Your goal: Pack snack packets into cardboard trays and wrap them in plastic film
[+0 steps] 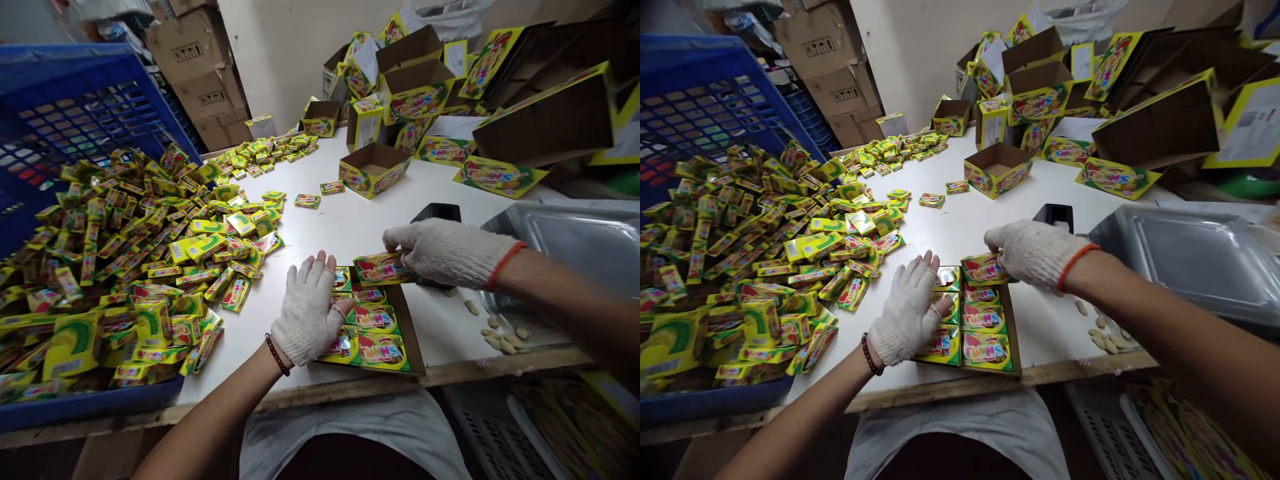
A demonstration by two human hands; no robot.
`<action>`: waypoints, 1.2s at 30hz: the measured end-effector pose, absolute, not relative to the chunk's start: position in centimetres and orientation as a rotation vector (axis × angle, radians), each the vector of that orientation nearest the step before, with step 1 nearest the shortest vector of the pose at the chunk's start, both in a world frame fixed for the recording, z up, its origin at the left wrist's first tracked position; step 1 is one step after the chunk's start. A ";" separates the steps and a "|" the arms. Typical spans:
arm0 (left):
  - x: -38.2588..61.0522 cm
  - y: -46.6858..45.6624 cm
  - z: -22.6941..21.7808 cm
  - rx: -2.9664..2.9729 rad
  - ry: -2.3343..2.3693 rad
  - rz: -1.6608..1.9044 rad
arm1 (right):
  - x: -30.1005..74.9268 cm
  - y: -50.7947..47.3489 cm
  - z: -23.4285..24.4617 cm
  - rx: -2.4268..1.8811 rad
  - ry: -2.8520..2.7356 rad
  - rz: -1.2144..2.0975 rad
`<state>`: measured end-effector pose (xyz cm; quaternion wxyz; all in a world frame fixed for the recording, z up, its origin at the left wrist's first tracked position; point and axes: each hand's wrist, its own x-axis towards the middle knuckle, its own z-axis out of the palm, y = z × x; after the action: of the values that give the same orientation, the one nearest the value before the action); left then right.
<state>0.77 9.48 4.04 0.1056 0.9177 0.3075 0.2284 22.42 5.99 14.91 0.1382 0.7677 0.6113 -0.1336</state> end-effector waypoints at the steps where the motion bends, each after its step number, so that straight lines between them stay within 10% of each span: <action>1: 0.7 9.2 3.3 2.776 0.926 0.537 | 22.8 6.1 14.1 2.224 1.733 -0.440; 36: -2.0 10.9 0.5 2.593 0.995 0.639 | 17.4 4.4 4.6 1.957 1.757 -0.653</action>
<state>-1.97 10.88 0.51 0.1455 0.9002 0.3454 0.2218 17.38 4.40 4.58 0.2143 0.7053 0.6333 -0.2355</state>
